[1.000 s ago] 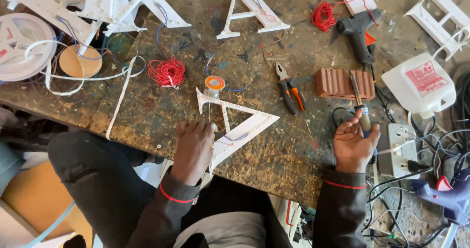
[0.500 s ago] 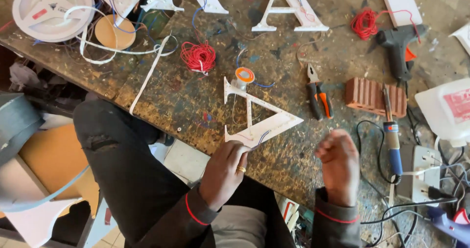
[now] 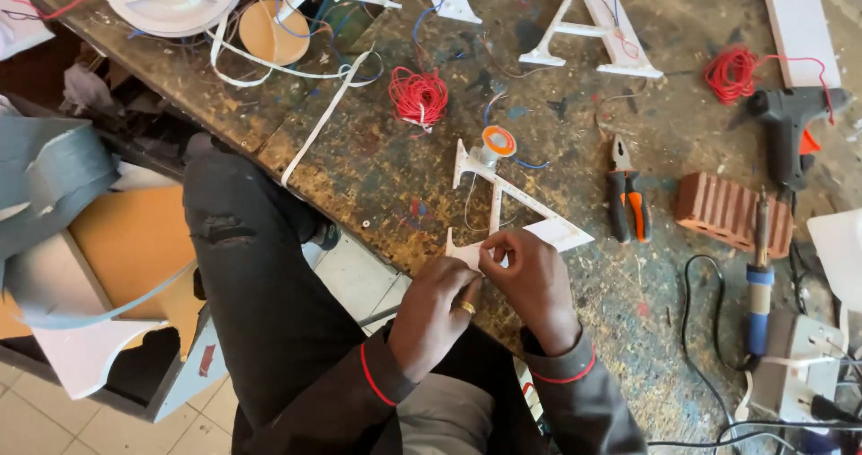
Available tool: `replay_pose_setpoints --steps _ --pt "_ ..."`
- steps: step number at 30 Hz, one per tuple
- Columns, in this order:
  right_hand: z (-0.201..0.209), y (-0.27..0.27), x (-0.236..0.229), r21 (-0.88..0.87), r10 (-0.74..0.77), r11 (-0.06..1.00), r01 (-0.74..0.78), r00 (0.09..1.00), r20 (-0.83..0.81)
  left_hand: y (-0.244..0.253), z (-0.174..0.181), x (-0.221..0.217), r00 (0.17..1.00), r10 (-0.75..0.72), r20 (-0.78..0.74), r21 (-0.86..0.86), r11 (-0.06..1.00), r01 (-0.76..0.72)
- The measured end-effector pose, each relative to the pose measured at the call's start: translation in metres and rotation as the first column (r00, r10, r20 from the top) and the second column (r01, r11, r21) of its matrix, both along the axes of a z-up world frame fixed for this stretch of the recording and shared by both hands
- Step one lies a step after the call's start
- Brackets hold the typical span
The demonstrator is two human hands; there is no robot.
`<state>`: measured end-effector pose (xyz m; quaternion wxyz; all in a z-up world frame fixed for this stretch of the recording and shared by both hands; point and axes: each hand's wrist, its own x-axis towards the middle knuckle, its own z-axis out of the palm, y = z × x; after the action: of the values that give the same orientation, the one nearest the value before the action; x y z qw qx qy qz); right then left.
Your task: The person is soldering wires to a white letter-shaped object on a cluttered workbench. They use a soldering iron to attach wires and a soldering wire to create connections. The person also uses pliers to strip and cut wires.
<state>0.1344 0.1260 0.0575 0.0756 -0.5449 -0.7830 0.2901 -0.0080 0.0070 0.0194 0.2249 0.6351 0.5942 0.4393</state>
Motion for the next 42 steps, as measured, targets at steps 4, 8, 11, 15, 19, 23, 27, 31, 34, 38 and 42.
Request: replay_pose_setpoints --steps 4,8,11,15,19,23,27,31,34,38,42 --pt "-0.002 0.002 0.009 -0.083 -0.154 0.986 0.143 0.977 -0.148 0.020 0.009 0.006 0.992 0.124 -0.030 -0.089 0.988 -0.126" --pt "0.003 -0.003 0.011 -0.145 -0.275 0.958 0.248 0.936 -0.220 0.030 0.010 0.002 0.971 0.114 -0.212 -0.076 0.988 -0.132" --pt "0.006 -0.004 0.009 -0.198 -0.288 0.948 0.248 0.933 -0.215 0.029 0.001 0.006 0.956 0.183 -0.230 -0.057 0.978 -0.201" --pt "0.010 -0.006 0.012 -0.190 -0.246 0.963 0.190 0.908 -0.339 0.037 -0.035 0.010 0.939 0.244 -0.243 0.059 0.970 -0.237" --pt "0.008 -0.005 0.015 -0.158 -0.212 0.973 0.167 0.919 -0.332 0.039 -0.027 0.014 0.943 0.266 -0.200 0.105 0.963 -0.250" --pt "0.006 0.005 0.025 -0.130 -0.169 0.982 0.135 0.936 -0.309 0.039 -0.036 0.010 0.965 0.214 -0.152 0.092 0.975 -0.202" --pt "0.016 0.017 0.035 0.098 0.079 0.994 -0.042 0.906 -0.416 0.041 -0.023 0.011 0.944 0.252 -0.214 0.115 0.966 -0.232" --pt "0.022 0.022 0.031 0.433 0.383 0.864 -0.257 0.894 -0.233 0.040 -0.023 0.011 0.935 0.236 -0.264 0.127 0.970 -0.208" --pt "0.019 0.026 0.031 0.530 0.458 0.787 -0.317 0.875 -0.156 0.039 -0.012 0.012 0.924 0.232 -0.304 0.127 0.971 -0.203" --pt "0.018 0.033 0.032 0.513 0.544 0.753 -0.412 0.829 -0.132 0.040 -0.010 0.008 0.927 0.205 -0.315 0.105 0.978 -0.180" --pt "0.010 0.035 0.033 0.510 0.564 0.743 -0.433 0.815 -0.131 0.040 -0.009 0.009 0.932 0.185 -0.311 0.095 0.982 -0.163"
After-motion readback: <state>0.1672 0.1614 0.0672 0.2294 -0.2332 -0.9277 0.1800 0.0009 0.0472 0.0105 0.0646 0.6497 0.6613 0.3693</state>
